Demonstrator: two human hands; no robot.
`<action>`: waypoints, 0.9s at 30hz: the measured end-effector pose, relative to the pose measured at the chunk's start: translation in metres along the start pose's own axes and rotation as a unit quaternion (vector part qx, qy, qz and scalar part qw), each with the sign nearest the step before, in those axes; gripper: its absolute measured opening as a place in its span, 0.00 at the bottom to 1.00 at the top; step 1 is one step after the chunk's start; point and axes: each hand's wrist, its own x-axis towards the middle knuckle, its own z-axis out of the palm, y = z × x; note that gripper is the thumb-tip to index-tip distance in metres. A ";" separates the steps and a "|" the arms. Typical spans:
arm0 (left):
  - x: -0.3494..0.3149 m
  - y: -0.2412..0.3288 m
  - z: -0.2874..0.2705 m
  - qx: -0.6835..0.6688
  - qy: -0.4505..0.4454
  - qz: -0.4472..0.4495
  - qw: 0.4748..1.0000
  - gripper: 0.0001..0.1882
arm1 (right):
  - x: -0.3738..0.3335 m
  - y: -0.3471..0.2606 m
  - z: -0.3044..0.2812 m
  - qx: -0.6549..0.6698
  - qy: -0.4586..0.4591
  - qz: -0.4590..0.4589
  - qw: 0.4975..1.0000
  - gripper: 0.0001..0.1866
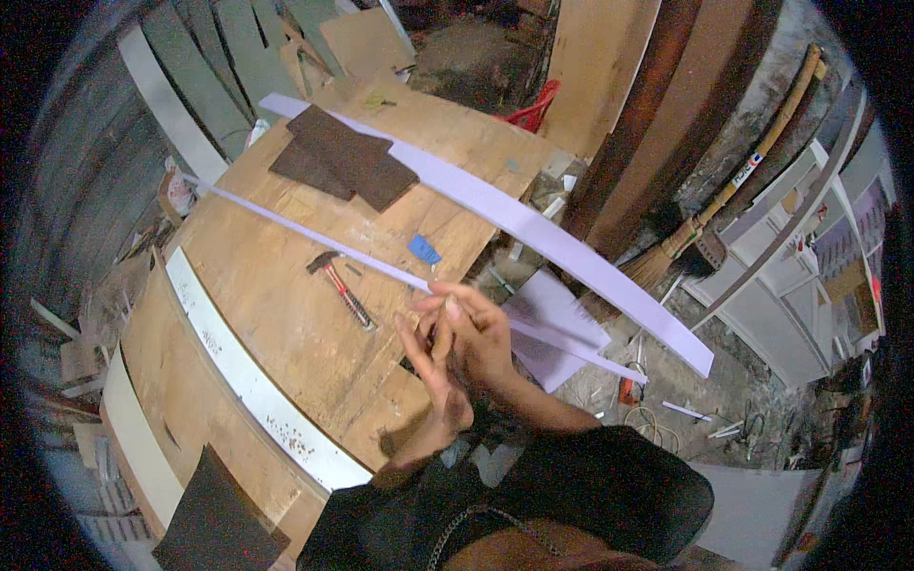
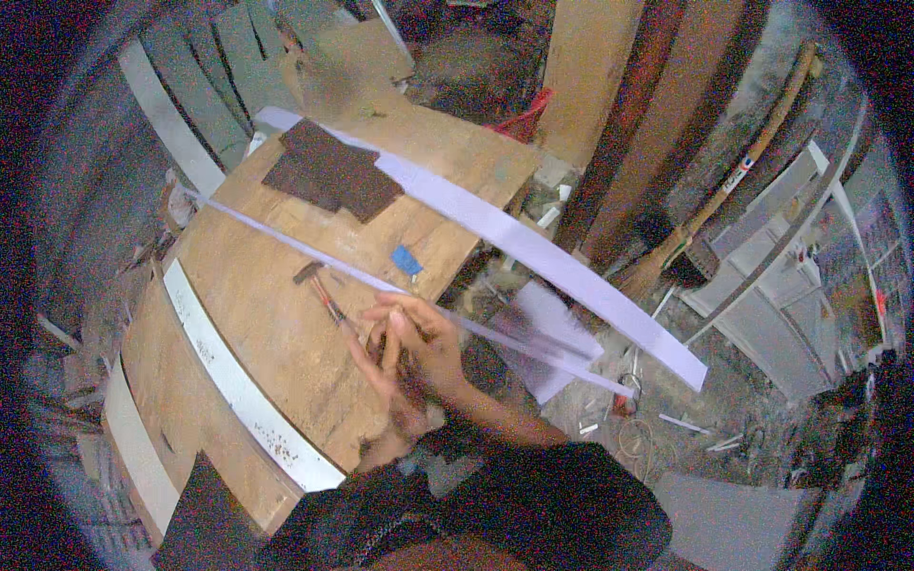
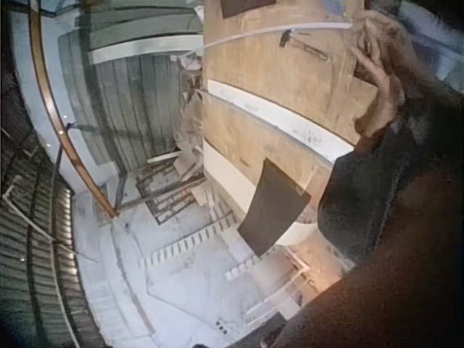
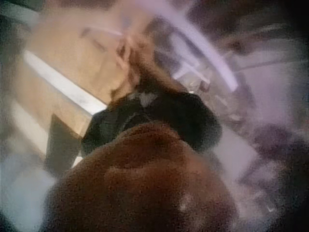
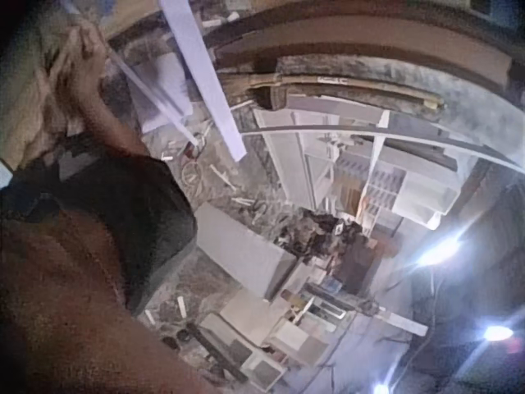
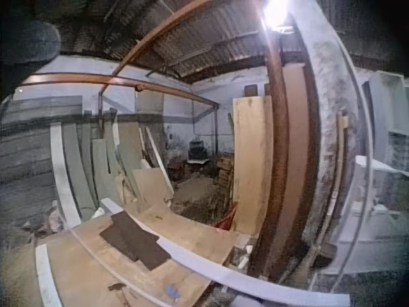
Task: The person applies a laminate sheet to a wooden cabinet piece by hand, smoothing the surface and checking the edges.
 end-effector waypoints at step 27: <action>-0.019 -0.024 0.043 -0.017 -0.086 -0.123 0.988 0.54 | -0.025 -0.004 -0.057 0.037 0.069 -0.137 0.987 0.18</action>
